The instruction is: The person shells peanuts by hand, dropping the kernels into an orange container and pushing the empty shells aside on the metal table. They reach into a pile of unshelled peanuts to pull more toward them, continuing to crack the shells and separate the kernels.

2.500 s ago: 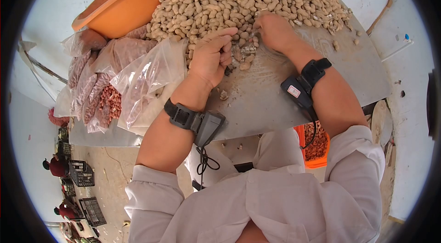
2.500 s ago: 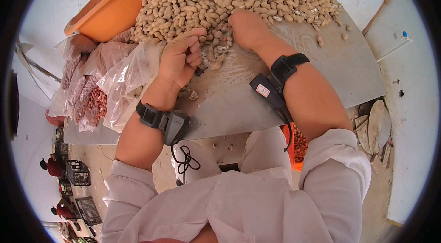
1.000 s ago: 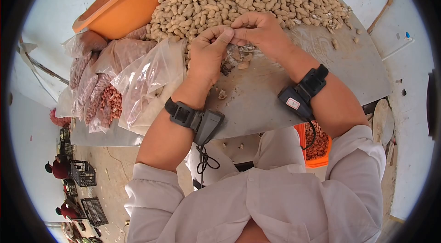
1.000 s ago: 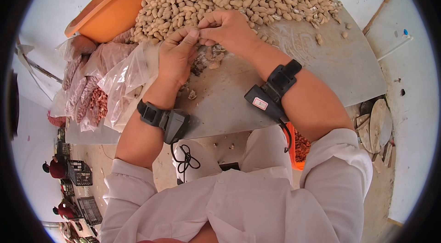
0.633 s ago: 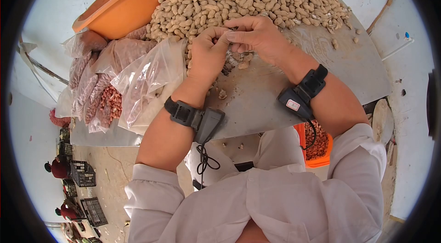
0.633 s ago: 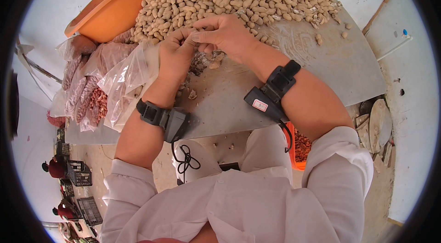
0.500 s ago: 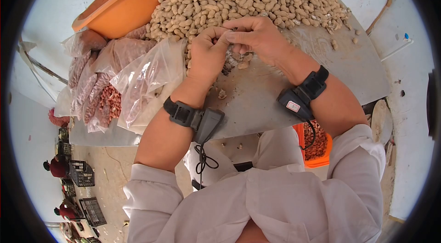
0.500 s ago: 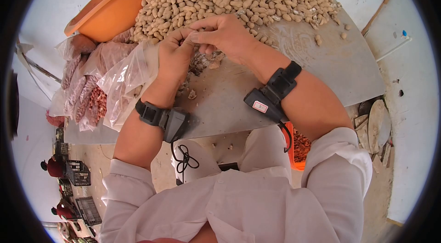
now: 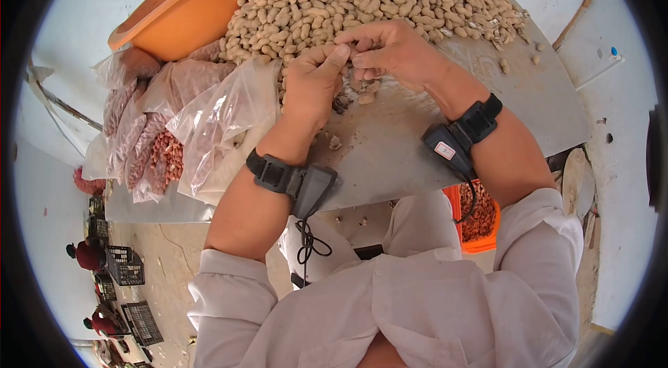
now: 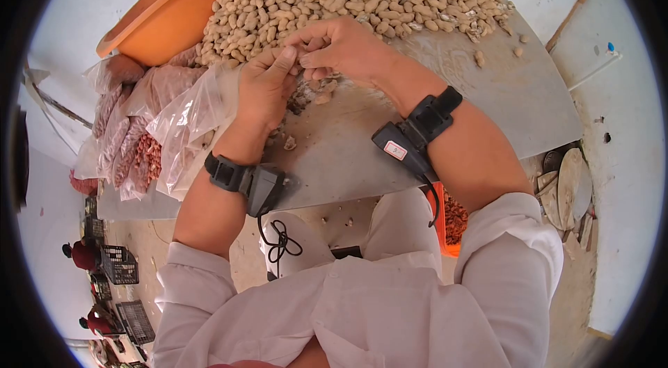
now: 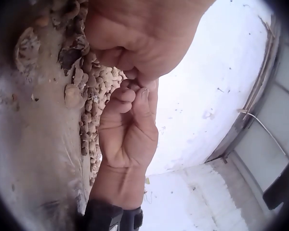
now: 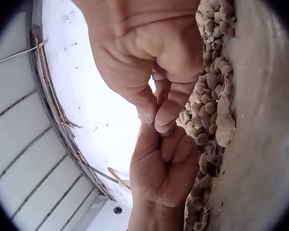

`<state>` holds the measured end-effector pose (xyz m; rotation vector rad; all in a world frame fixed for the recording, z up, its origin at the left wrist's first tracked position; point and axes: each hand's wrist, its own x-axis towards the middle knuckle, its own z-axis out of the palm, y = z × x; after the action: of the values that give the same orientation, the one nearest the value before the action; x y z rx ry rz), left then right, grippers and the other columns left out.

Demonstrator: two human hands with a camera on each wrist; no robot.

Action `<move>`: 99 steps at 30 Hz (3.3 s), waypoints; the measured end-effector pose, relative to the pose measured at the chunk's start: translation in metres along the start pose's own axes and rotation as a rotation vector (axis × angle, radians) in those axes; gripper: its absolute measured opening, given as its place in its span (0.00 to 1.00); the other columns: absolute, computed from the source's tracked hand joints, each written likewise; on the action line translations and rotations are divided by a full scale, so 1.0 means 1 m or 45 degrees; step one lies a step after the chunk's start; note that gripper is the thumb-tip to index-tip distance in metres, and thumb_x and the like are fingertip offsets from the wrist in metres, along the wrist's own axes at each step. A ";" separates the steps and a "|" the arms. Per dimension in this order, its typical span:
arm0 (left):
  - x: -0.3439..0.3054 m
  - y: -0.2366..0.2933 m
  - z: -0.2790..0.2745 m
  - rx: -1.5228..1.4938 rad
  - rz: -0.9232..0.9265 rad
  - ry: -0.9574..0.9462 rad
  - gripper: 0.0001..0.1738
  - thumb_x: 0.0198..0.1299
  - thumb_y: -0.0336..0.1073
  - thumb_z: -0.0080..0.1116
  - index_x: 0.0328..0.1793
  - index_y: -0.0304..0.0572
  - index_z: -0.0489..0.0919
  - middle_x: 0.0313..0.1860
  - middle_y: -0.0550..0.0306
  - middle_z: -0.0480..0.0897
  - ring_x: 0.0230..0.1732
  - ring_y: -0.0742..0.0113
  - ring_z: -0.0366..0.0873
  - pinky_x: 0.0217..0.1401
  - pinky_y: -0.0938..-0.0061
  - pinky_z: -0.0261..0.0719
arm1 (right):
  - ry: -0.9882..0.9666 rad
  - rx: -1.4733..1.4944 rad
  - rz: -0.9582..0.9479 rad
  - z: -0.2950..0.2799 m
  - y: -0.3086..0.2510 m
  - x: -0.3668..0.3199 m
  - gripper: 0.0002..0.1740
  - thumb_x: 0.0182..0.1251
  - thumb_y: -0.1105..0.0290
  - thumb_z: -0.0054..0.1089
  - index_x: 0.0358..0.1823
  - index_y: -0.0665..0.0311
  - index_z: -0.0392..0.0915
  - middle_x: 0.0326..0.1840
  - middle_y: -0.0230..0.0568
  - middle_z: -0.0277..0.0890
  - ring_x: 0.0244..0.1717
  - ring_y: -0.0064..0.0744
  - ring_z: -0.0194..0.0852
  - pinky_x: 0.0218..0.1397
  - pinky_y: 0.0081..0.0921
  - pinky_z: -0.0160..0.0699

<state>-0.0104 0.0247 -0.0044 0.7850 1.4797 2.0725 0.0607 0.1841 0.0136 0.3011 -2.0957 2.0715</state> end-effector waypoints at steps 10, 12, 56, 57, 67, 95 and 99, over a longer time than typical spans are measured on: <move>-0.007 0.003 0.016 0.197 0.111 0.109 0.08 0.60 0.32 0.58 0.38 0.33 0.81 0.25 0.66 0.76 0.25 0.82 0.67 0.26 0.87 0.62 | 0.164 -0.386 -0.152 0.018 -0.006 -0.003 0.11 0.59 0.77 0.56 0.44 0.66 0.80 0.28 0.33 0.77 0.25 0.18 0.72 0.29 0.16 0.73; -0.003 -0.002 0.010 0.041 0.076 0.065 0.08 0.61 0.32 0.58 0.39 0.33 0.81 0.26 0.65 0.77 0.26 0.80 0.69 0.28 0.87 0.64 | 0.094 -0.287 -0.175 0.017 -0.007 -0.004 0.11 0.60 0.77 0.56 0.44 0.66 0.80 0.28 0.33 0.77 0.26 0.18 0.73 0.29 0.16 0.73; 0.005 -0.004 0.002 -0.820 -0.550 0.028 0.13 0.69 0.40 0.38 0.32 0.46 0.69 0.25 0.65 0.69 0.18 0.79 0.57 0.17 0.87 0.54 | 0.183 -1.168 -0.876 0.018 0.004 0.002 0.16 0.52 0.76 0.59 0.44 0.58 0.79 0.32 0.38 0.73 0.31 0.37 0.73 0.35 0.27 0.74; 0.005 -0.004 0.001 -0.879 -0.544 -0.016 0.13 0.69 0.40 0.37 0.32 0.46 0.69 0.25 0.65 0.68 0.18 0.79 0.58 0.17 0.87 0.55 | 0.185 -1.185 -0.848 0.021 0.000 -0.001 0.14 0.52 0.75 0.60 0.43 0.58 0.79 0.32 0.38 0.74 0.31 0.37 0.73 0.36 0.28 0.74; 0.008 -0.007 -0.001 -0.814 -0.604 -0.161 0.12 0.69 0.39 0.39 0.35 0.44 0.70 0.23 0.65 0.67 0.17 0.80 0.56 0.16 0.86 0.54 | 0.174 -1.100 -0.902 0.019 0.001 0.002 0.09 0.53 0.75 0.59 0.37 0.63 0.78 0.30 0.36 0.75 0.33 0.33 0.76 0.38 0.27 0.75; 0.002 0.006 0.004 -0.570 -0.278 0.173 0.12 0.70 0.39 0.41 0.50 0.41 0.71 0.23 0.67 0.64 0.18 0.78 0.54 0.21 0.84 0.55 | 0.287 -1.674 -0.130 -0.021 0.040 0.009 0.19 0.55 0.73 0.53 0.50 0.54 0.78 0.51 0.42 0.74 0.54 0.47 0.68 0.58 0.36 0.68; 0.002 0.005 0.003 -0.563 -0.267 0.159 0.12 0.69 0.39 0.42 0.50 0.40 0.72 0.23 0.67 0.65 0.18 0.79 0.55 0.21 0.84 0.55 | 0.271 -1.685 -0.055 -0.016 0.028 0.007 0.16 0.55 0.73 0.55 0.46 0.55 0.79 0.48 0.41 0.74 0.51 0.45 0.68 0.59 0.35 0.66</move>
<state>-0.0102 0.0272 0.0016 0.3201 1.0463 2.1985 0.0464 0.2004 -0.0115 -0.0842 -2.6842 0.3377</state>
